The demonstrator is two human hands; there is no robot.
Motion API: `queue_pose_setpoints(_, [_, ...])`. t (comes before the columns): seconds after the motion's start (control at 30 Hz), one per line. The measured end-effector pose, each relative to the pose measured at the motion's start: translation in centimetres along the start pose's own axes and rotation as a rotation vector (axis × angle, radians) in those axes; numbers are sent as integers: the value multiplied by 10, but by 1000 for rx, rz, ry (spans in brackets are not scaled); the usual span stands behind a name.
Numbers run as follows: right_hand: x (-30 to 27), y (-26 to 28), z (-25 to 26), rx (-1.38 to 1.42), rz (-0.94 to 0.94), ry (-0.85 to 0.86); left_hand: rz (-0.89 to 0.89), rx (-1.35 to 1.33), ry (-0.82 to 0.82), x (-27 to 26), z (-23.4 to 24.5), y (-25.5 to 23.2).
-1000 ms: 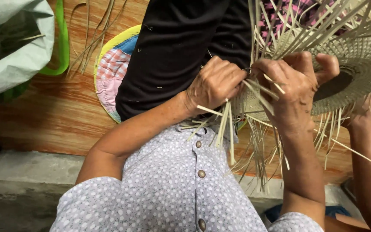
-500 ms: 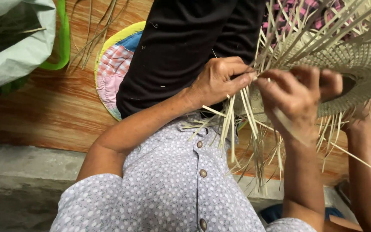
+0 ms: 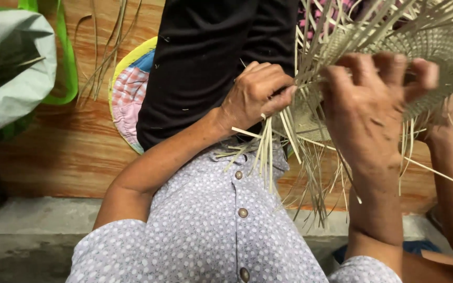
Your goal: Weaving and finishing the brim of a straw hat by tucking in loose straw strands.
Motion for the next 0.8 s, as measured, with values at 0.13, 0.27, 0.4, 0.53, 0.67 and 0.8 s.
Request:
queue_pose_setpoints(0.13, [-6,9,-6,35,22,98,99,-84,-13,2,3,3])
queue_pose_setpoints(0.27, [-16,32,2,144,66,126,244,-342,-40,8,6,4])
queue_pose_setpoints(0.4, [-31,47,-20,319,62,110,281,-389,-80,0,0,11])
queue_pose_setpoints(0.53, [-36,52,-17,412,-31,132,278,-381,-58,-3,-4,12])
queue_pose_setpoints(0.67, [-71,44,-11,612,-109,241,284,-432,-57,-12,-18,29])
queue_pose_setpoints(0.8, [-119,39,0,931,-369,355,323,-483,-31,-3,-5,17])
Point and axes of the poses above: each hand's wrist, its own x-axis towards the middle knuckle, its own z-axis out of the back of the hand, y = z × x, the point moved 5 cm from there along x, towards the middle knuckle, and after that the axes turned 2 degrees about y, right-handed, at the moved point
